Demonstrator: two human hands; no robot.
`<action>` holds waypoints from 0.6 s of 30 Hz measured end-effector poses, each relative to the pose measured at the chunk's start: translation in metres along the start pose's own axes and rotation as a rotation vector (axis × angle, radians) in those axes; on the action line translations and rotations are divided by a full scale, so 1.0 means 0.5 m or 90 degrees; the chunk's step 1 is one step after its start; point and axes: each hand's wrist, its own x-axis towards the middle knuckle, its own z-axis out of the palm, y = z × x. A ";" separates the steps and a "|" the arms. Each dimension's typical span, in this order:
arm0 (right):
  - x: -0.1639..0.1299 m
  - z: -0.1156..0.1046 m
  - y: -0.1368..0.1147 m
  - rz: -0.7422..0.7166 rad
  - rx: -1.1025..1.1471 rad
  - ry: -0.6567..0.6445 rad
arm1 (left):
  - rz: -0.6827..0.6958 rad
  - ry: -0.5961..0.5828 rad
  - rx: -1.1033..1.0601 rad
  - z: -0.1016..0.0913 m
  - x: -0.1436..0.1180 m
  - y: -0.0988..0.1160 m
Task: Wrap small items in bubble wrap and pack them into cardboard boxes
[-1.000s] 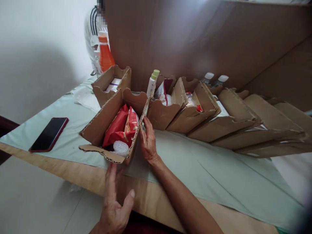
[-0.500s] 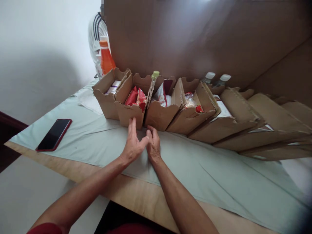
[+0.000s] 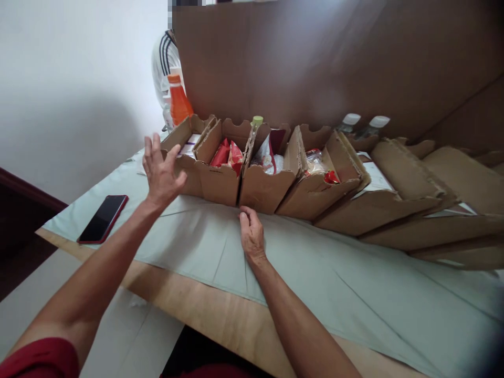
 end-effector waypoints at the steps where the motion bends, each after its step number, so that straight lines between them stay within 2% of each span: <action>1: 0.001 0.000 0.001 -0.002 -0.001 0.001 | -0.005 -0.023 0.022 -0.010 0.022 -0.010; 3: 0.002 -0.001 0.002 -0.005 -0.005 0.004 | 0.013 -0.058 0.032 -0.028 0.040 -0.016; 5: 0.003 -0.002 0.003 -0.008 -0.009 0.005 | 0.051 -0.059 0.009 -0.051 0.025 -0.011; 8: 0.004 -0.002 0.004 -0.015 -0.010 0.004 | 0.105 -0.031 -0.026 -0.103 -0.031 0.002; 11: 0.006 0.001 0.007 -0.021 -0.006 0.007 | 0.147 -0.040 -0.033 -0.161 -0.088 0.030; 14: 0.010 0.004 0.013 -0.023 -0.004 0.017 | 0.177 -0.098 -0.061 -0.186 -0.124 0.100; 18: 0.016 0.004 0.022 -0.029 -0.003 0.023 | 0.205 -0.217 -0.125 -0.160 -0.155 0.247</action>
